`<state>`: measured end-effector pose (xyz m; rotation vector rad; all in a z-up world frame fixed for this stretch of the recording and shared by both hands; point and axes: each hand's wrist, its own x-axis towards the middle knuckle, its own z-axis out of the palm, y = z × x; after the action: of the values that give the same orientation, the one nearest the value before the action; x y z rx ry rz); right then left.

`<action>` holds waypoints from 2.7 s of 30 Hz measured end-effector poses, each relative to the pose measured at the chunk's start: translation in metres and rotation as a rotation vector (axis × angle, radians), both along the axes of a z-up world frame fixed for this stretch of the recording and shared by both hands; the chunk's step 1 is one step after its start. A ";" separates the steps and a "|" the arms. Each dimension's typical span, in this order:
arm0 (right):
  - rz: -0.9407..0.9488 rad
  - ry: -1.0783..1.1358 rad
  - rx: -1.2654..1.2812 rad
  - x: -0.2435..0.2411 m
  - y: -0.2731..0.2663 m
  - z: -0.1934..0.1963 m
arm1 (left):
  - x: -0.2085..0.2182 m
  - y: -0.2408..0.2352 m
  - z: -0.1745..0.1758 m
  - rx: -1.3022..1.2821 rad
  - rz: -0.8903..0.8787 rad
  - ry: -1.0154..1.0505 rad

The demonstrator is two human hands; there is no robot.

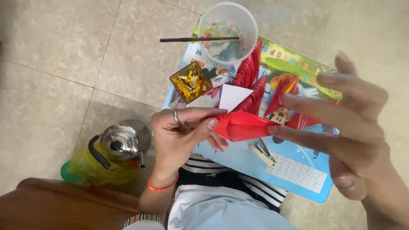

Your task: Fold and staple red paper to create decorative origami shapes.

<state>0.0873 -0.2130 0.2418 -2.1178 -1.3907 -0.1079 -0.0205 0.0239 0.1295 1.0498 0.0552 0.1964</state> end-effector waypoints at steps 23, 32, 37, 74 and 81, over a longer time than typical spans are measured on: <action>-0.056 -0.072 0.008 0.079 0.038 -0.045 | -0.006 0.018 -0.044 0.087 0.154 0.105; 0.025 -0.165 -0.369 0.162 0.088 -0.164 | -0.012 0.023 -0.064 0.059 0.236 0.158; 0.000 -0.235 -0.439 0.167 0.087 -0.189 | -0.012 0.027 -0.063 0.074 0.246 0.193; 0.180 0.024 -0.016 0.036 0.066 -0.022 | 0.011 0.018 -0.017 0.044 0.102 0.104; 0.195 -0.014 -0.062 0.035 0.052 -0.023 | 0.002 0.023 -0.016 0.024 0.106 0.107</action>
<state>0.1224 -0.1605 0.2192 -2.0211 -1.6187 -0.0020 -0.0187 0.0470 0.1138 1.0815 0.2057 0.2368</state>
